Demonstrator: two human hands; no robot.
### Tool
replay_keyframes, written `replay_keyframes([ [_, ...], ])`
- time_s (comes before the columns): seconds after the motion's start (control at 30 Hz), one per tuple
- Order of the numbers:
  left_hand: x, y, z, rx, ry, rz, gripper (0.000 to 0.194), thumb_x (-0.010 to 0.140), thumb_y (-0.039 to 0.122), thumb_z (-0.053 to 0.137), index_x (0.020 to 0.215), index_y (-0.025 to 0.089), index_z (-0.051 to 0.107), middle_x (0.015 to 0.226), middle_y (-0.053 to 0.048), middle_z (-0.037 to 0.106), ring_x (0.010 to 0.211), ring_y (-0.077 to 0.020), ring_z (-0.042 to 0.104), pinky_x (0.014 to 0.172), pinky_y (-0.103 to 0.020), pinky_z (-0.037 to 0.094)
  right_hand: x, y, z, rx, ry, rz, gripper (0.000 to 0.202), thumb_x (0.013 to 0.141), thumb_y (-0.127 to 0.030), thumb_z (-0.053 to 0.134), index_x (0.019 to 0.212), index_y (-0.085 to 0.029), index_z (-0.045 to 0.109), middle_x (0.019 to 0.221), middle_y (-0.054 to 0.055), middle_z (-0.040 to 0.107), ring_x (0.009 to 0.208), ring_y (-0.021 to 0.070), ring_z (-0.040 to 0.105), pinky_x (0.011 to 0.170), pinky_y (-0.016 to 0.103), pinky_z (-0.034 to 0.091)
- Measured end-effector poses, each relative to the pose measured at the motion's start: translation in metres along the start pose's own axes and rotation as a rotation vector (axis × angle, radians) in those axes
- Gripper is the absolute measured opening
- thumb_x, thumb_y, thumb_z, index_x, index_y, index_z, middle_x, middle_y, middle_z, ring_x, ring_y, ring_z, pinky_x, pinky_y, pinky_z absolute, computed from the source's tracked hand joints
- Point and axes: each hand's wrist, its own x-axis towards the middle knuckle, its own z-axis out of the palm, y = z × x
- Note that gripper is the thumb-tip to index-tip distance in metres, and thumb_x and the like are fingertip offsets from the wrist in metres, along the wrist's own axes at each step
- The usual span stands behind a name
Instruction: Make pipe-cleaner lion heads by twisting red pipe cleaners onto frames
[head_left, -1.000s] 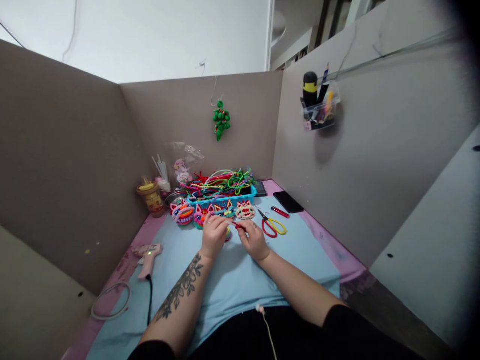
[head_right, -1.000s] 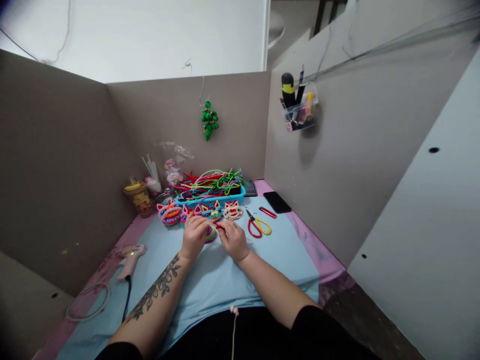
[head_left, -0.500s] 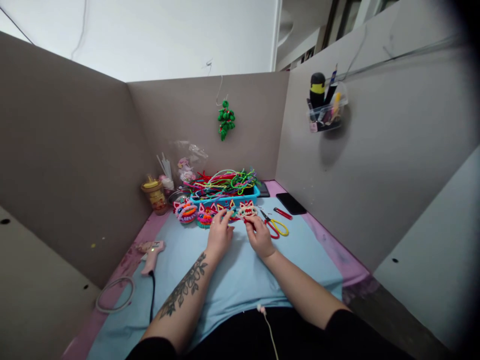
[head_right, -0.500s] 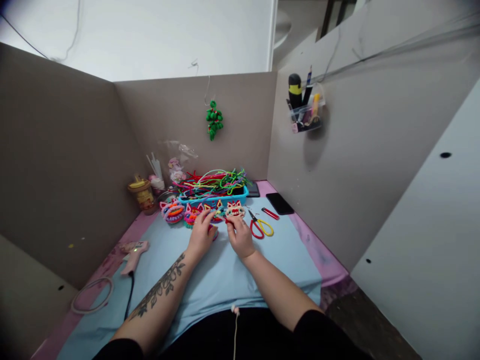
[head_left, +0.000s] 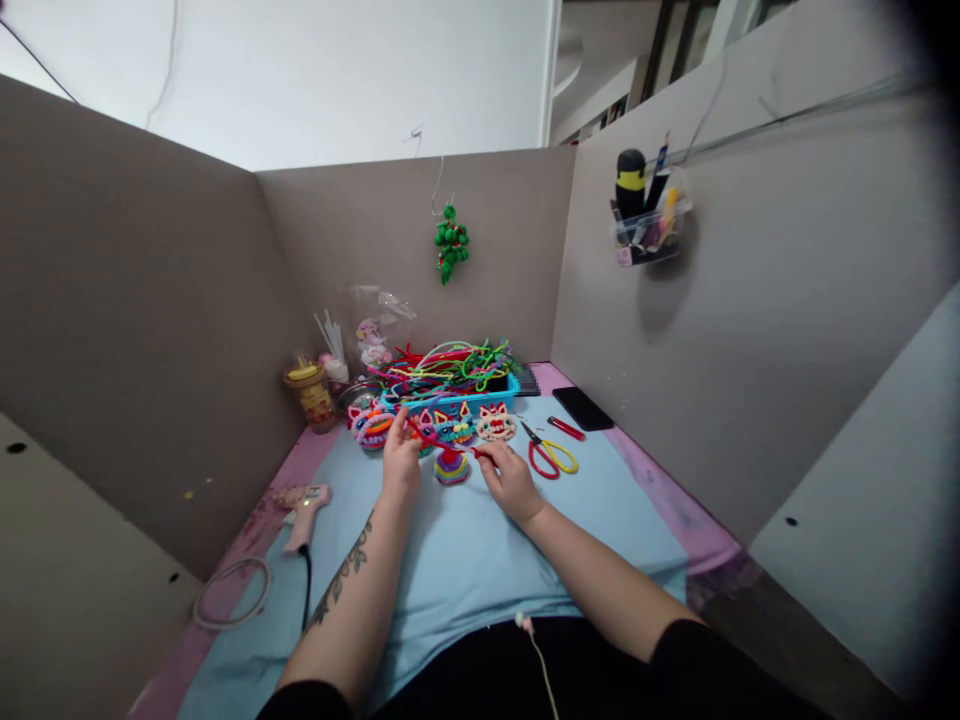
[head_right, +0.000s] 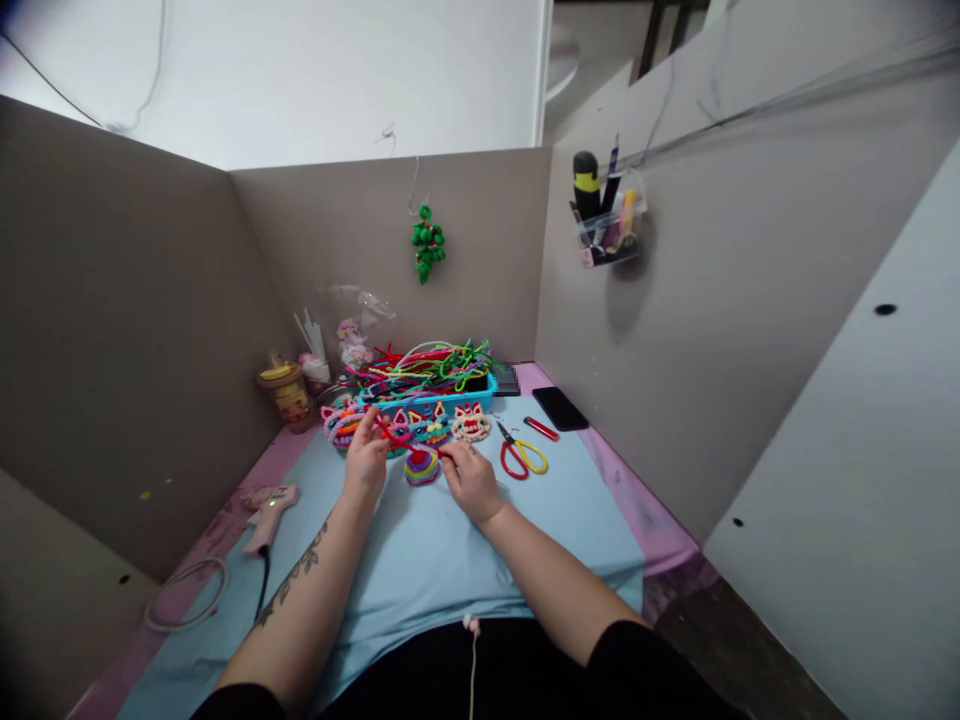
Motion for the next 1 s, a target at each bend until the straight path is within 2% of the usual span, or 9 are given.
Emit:
replay_keyframes([
  [0.07,0.009,0.003,-0.010,-0.036,0.058,0.065,0.051,0.055,0.005,0.052,0.103,0.021,0.055,0.113,-0.007,0.057,0.102,-0.0170,0.056,0.069,-0.020,0.046,-0.001,0.000,0.000,0.008,0.002,0.006,0.018,0.087,-0.017,0.044,0.101,-0.020,0.055,0.087,0.007,0.060,0.083,0.0193,0.057,0.074,0.033,0.049],
  [0.13,0.017,0.004,-0.021,-0.032,0.135,0.095,0.043,0.060,0.009,0.052,0.102,0.020,0.052,0.105,-0.007,0.060,0.090,-0.0149,0.060,0.068,-0.023,0.047,-0.001,0.000,-0.001,0.024,0.002,0.007,0.019,0.086,-0.017,0.044,0.102,-0.020,0.055,0.088,0.007,0.060,0.084,0.0192,0.057,0.074,0.034,0.049],
  [0.23,0.027,0.002,-0.033,0.219,0.241,0.177,0.030,0.072,0.017,0.049,0.102,0.019,0.048,0.091,-0.005,0.063,0.078,-0.0146,0.063,0.070,-0.030,0.050,-0.002,-0.001,-0.004,0.068,-0.010,-0.024,0.020,0.086,-0.016,0.045,0.102,-0.020,0.054,0.088,0.007,0.060,0.084,0.0190,0.056,0.075,0.034,0.048],
  [0.33,0.030,-0.002,-0.040,0.635,0.143,0.403,0.027,0.078,0.016,0.045,0.105,0.018,0.049,0.098,-0.009,0.064,0.096,-0.0188,0.061,0.089,-0.038,0.044,-0.002,-0.004,-0.006,0.134,-0.019,-0.063,0.020,0.085,-0.015,0.046,0.102,-0.020,0.054,0.086,0.006,0.060,0.082,0.0182,0.056,0.074,0.034,0.048],
  [0.4,0.029,-0.004,-0.041,0.876,0.053,0.495,0.031,0.079,0.014,0.043,0.110,0.018,0.048,0.106,-0.011,0.063,0.106,-0.0215,0.056,0.097,-0.042,0.038,-0.002,-0.006,-0.008,0.180,-0.018,-0.080,0.019,0.085,-0.015,0.047,0.101,-0.021,0.055,0.085,0.006,0.060,0.080,0.0176,0.056,0.072,0.033,0.049],
  [0.5,0.028,-0.007,-0.039,1.126,-0.028,0.493,0.040,0.075,0.008,0.043,0.114,0.017,0.050,0.113,-0.012,0.061,0.115,-0.0260,0.049,0.099,-0.046,0.035,-0.002,-0.009,-0.009,0.227,-0.003,-0.086,0.018,0.084,-0.015,0.047,0.100,-0.021,0.055,0.084,0.005,0.060,0.079,0.0168,0.057,0.071,0.032,0.049],
  [0.63,0.025,-0.009,-0.036,1.285,-0.101,0.424,0.058,0.064,-0.001,0.045,0.119,0.019,0.051,0.118,-0.012,0.059,0.127,-0.0295,0.036,0.102,-0.048,0.031,-0.002,-0.010,-0.010,0.225,0.002,-0.071,0.018,0.084,-0.015,0.047,0.099,-0.021,0.055,0.084,0.005,0.060,0.079,0.0165,0.057,0.072,0.032,0.049],
  [0.8,0.025,-0.009,-0.033,1.413,-0.106,0.381,0.066,0.062,-0.003,0.046,0.124,0.020,0.050,0.124,-0.015,0.053,0.133,-0.0318,0.026,0.103,-0.053,0.024,-0.002,-0.009,-0.010,0.218,-0.002,-0.060,0.017,0.084,-0.016,0.046,0.098,-0.020,0.055,0.084,0.005,0.060,0.079,0.0166,0.057,0.072,0.032,0.049],
  [1.0,0.028,-0.012,-0.033,1.429,-0.136,0.386,0.070,0.062,-0.003,0.048,0.128,0.020,0.047,0.126,-0.017,0.051,0.135,-0.0312,0.022,0.106,-0.053,0.019,-0.003,-0.008,-0.009,0.224,-0.022,-0.056,0.018,0.084,-0.014,0.047,0.099,-0.019,0.055,0.084,0.005,0.059,0.079,0.0162,0.057,0.072,0.032,0.049],
])
